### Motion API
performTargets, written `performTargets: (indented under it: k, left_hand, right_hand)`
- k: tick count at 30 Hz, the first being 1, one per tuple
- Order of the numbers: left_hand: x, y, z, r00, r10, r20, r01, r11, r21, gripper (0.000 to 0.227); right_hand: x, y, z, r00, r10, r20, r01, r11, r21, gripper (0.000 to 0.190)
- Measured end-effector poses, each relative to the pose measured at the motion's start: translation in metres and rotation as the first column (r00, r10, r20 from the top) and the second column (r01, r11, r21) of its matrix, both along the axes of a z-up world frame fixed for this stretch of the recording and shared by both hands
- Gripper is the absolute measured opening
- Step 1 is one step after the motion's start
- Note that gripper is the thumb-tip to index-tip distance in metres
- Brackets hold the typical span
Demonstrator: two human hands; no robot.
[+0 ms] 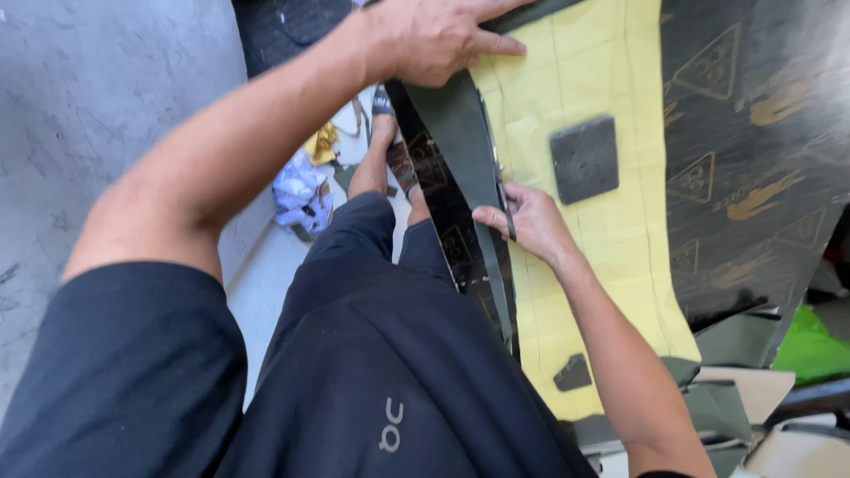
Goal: The person uses shears to cut a piece of dark green fabric that is laid out on a table with a yellow paper pattern on top. They carefully follow the pattern's outline to cut the fabric, occasionally adjusting the material and the pattern pieces. After cutting, the person removes the pattern and sets the shears aside.
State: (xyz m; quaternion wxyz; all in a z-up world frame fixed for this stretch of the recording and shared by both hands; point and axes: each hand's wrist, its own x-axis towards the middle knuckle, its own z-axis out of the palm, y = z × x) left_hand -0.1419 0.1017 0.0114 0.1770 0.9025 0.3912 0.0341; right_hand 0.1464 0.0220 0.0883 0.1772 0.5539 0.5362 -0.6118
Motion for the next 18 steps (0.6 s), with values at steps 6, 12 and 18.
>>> performTargets:
  k: [6,12,18]
  left_hand:
    - [-0.006,-0.074,0.022,0.791,0.553,0.263,-0.575,0.818,0.009,0.046]
    - [0.013,-0.121,0.003,0.589,0.759,0.277,-0.769,0.632,-0.094,0.031]
    - [0.023,-0.125,-0.013,0.562,0.775,0.288,-0.8,0.598,-0.051,0.017]
  right_hand:
    - [-0.014,0.013,0.017,1.0,-0.002,-0.003,0.002,0.999,-0.035,0.045]
    - [-0.022,0.027,0.012,0.995,0.094,0.027,-0.093,0.995,-0.025,0.048]
    - [-0.021,0.025,0.005,0.997,0.067,0.025,-0.067,0.998,0.009,0.044]
